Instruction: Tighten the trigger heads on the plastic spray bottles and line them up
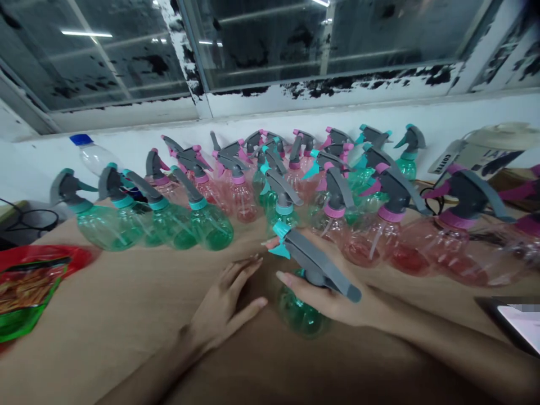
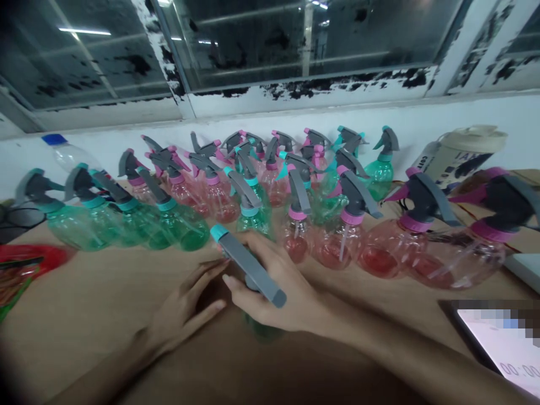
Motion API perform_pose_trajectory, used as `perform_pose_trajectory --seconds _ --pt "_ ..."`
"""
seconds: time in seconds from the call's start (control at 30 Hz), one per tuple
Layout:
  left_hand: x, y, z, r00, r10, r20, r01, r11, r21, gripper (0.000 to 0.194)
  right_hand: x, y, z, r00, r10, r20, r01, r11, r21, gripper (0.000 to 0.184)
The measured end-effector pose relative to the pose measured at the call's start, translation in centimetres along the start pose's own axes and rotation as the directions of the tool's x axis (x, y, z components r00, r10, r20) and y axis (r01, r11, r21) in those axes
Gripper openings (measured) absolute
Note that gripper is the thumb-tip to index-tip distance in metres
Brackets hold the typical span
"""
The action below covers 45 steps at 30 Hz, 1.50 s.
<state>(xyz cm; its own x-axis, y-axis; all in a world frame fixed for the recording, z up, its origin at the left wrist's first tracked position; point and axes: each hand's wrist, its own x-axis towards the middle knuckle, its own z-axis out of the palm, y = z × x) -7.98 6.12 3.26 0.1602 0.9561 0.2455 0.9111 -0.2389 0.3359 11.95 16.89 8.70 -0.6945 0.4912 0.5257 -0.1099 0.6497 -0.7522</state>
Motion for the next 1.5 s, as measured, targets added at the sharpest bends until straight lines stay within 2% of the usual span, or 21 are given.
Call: perform_pose_trajectory --seconds 0.13,0.33,0.53,0.7,0.83,0.97,1.1,1.27,1.5 --pt "0.0 -1.4 0.2 0.999 -0.026 -0.022 0.028 0.994 0.102 0.053 0.0 -0.5 -0.1 0.999 0.034 0.030 -0.033 0.999 -0.025 0.027" --pt "-0.4 -1.4 1.3 0.999 -0.042 -0.015 0.044 0.981 0.191 0.053 0.0 -0.7 0.1 0.997 0.077 0.031 -0.077 0.997 -0.001 0.030" --pt "-0.6 -1.1 1.7 0.999 -0.034 -0.012 0.036 0.968 0.247 0.049 0.0 -0.3 0.3 1.000 0.012 -0.021 -0.011 0.999 0.044 0.031" --pt "-0.5 -1.2 1.7 1.000 -0.015 -0.018 0.019 0.970 0.243 0.049 0.1 -0.4 0.5 0.999 0.001 -0.052 0.001 0.999 0.036 0.022" --pt "-0.5 -1.2 1.6 0.999 -0.012 -0.033 0.020 0.972 0.232 0.047 0.2 -0.6 0.5 0.998 0.013 -0.055 -0.013 1.000 0.013 0.004" --pt "-0.4 -1.2 1.5 1.000 -0.011 -0.024 0.016 0.972 0.233 0.046 0.3 -0.7 0.5 0.999 0.025 -0.049 -0.024 0.999 0.023 0.001" --pt "-0.5 -1.3 1.6 0.999 -0.010 -0.036 0.018 0.974 0.227 0.046 0.3 -0.5 0.5 0.999 0.029 -0.023 -0.027 0.997 0.066 0.013" --pt "-0.5 -1.2 1.5 0.998 -0.022 -0.051 0.033 0.976 0.214 0.046 0.1 -0.2 0.5 0.999 0.029 -0.025 -0.030 0.999 -0.035 0.005" --pt "-0.5 -1.2 1.7 0.999 -0.020 -0.049 0.031 0.974 0.224 0.047 -0.1 0.2 0.8 0.999 0.034 -0.042 -0.038 0.993 -0.108 0.012"
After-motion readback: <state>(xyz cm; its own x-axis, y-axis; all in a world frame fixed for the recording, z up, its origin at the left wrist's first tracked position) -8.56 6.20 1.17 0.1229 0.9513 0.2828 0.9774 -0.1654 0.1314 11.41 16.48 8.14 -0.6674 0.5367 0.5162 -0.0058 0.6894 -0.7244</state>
